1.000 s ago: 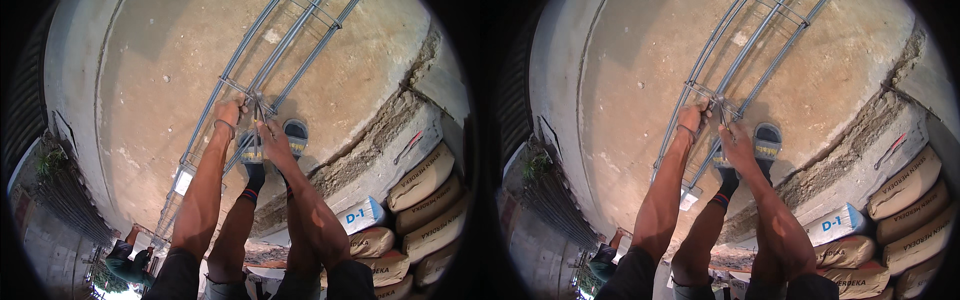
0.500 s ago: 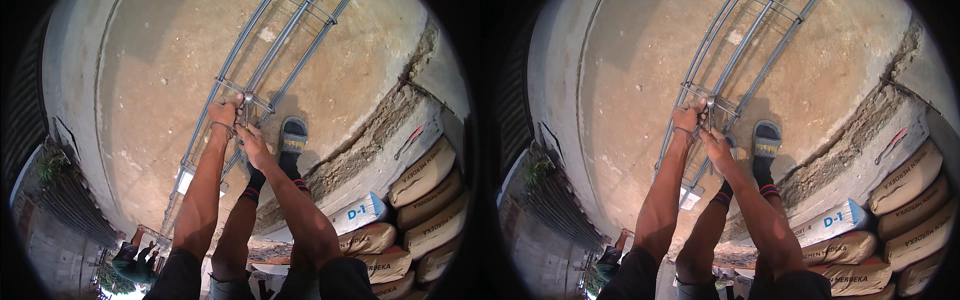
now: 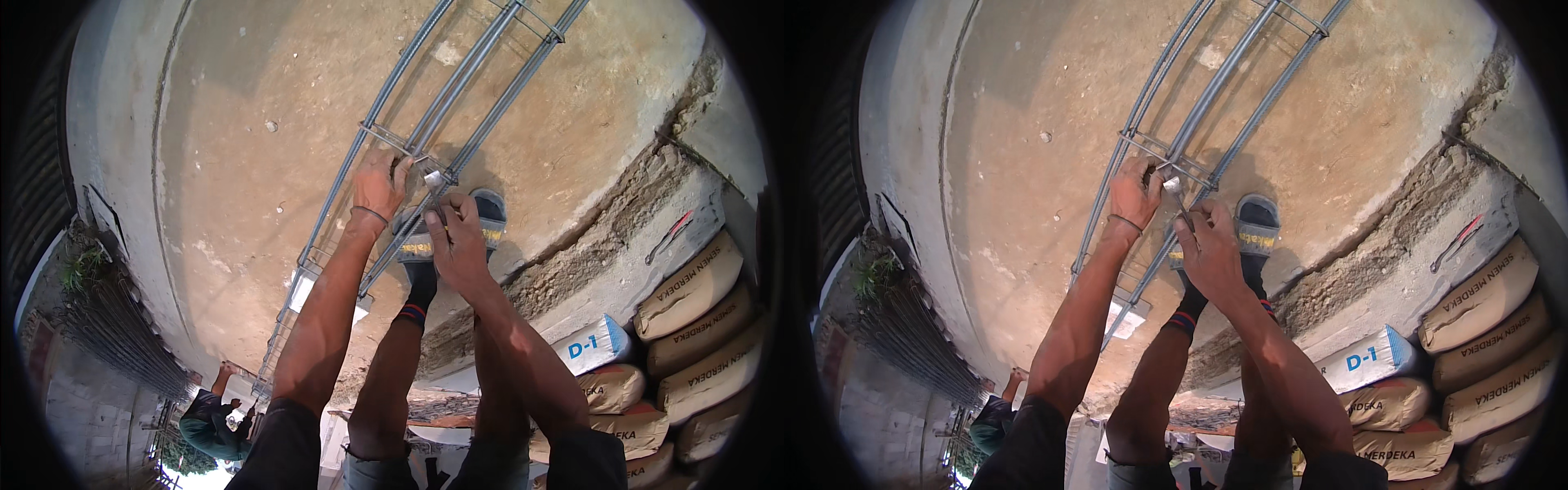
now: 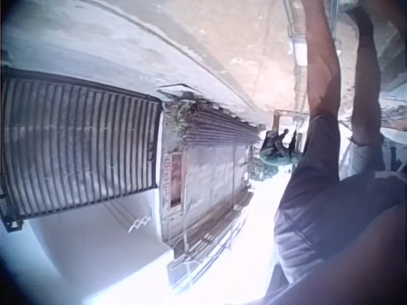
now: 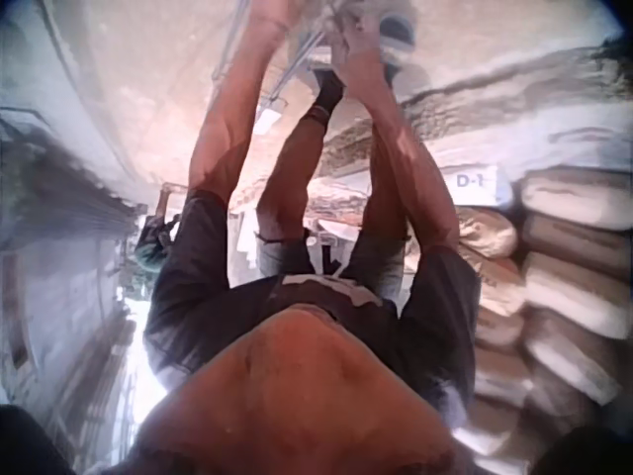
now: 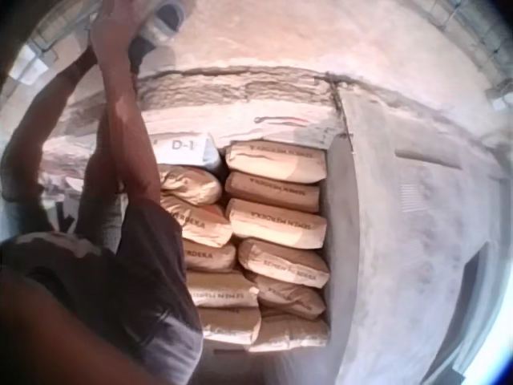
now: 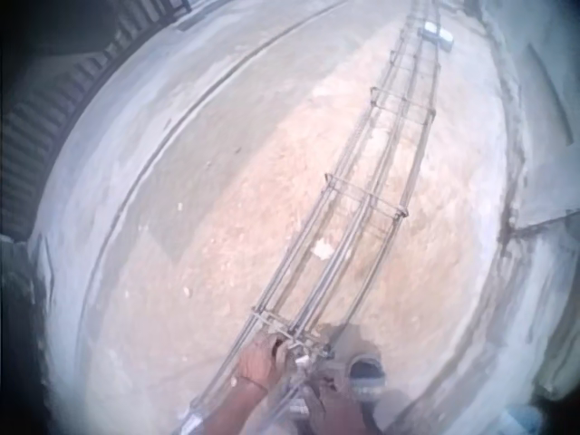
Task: The person constructs a rebar frame by wrapping tie wire around the steel bars and twisting the wire tight using pliers.
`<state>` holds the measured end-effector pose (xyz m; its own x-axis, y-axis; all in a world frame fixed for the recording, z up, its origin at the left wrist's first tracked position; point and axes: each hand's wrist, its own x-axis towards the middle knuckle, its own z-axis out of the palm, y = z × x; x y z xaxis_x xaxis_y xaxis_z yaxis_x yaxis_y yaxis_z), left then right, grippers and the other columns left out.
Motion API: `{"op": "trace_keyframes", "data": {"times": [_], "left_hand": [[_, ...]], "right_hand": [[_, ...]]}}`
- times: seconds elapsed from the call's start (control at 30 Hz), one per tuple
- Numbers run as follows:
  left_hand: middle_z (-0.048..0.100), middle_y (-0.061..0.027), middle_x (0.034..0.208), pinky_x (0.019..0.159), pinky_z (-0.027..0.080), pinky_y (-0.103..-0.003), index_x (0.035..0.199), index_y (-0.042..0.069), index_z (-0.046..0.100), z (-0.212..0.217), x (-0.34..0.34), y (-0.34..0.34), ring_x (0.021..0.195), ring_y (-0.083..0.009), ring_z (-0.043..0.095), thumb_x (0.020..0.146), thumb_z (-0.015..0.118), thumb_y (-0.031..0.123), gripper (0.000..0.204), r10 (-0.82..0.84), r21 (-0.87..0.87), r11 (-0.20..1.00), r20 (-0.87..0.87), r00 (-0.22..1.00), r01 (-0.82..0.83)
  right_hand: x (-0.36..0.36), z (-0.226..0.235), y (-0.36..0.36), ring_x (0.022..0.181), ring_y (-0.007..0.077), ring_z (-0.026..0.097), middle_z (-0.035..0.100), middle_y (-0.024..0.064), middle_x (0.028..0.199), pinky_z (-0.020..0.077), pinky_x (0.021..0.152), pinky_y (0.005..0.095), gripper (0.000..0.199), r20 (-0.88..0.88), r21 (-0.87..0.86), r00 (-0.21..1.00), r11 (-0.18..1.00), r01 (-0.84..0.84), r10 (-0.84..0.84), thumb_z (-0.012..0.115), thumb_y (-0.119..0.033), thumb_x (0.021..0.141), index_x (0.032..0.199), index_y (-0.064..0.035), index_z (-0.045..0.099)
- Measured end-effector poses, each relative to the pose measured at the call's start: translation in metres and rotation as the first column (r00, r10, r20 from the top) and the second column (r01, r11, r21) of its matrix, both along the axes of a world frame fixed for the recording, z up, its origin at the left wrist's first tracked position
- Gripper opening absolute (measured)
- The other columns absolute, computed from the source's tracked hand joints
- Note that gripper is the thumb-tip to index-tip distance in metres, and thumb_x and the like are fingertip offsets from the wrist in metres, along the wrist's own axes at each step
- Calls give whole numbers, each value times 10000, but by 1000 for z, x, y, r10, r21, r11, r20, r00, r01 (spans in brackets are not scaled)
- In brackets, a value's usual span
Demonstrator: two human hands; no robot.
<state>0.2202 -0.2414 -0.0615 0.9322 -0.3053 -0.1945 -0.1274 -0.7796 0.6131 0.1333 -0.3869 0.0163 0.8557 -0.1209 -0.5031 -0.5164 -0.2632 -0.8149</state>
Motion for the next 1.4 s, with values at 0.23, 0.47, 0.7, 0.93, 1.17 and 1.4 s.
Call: {"op": "trace_keyframes", "data": {"times": [0.23,0.47,0.7,0.93,1.17,1.4], "left_hand": [[606,-204,1122,851,487,-381,1285,-36,520,56,-24,-24,1054,-307,602,872,681,351,588,293,-175,924,-246,924,-340],[676,-115,902,758,510,-253,1083,-41,662,151,-51,-48,879,-148,655,952,613,261,332,97,-260,694,-890,446,-671],[667,-71,759,658,523,-245,974,-33,697,82,-11,-18,736,-119,659,889,680,195,244,328,114,933,-658,678,-341],[651,-33,728,628,472,-261,912,-20,691,-4,9,8,657,-92,563,793,771,173,240,156,-37,978,-535,830,-207],[642,-70,674,576,456,-279,868,-1,703,11,12,3,608,-118,566,785,760,160,190,124,-61,982,-502,856,-178],[665,-135,827,614,480,-318,927,27,723,20,-9,-5,664,-233,614,826,712,208,207,124,-123,980,-246,961,-158]], "right_hand": [[11,84,-75,1181,366,449,449,251,1336,362,1014,425,277,-71,109,966,965,-239,247,572,-190,960,1020,72,636],[6,103,-59,1189,282,465,490,175,1195,376,1011,401,176,-266,371,956,929,-15,121,577,-134,960,1018,29,607],[-30,75,-26,863,116,536,561,36,992,432,767,252,254,-690,511,712,612,604,-127,597,-33,893,1143,-80,595],[-30,31,-18,832,138,509,547,39,944,424,754,283,391,-669,499,737,791,354,92,505,3,862,1236,-91,570],[14,11,-9,829,162,523,550,42,918,416,719,306,456,-749,470,653,784,405,111,497,-53,821,1274,-75,550],[57,-1,-45,810,176,590,632,56,889,462,665,324,418,-765,505,544,846,173,345,542,-87,793,1199,-112,635]]}}
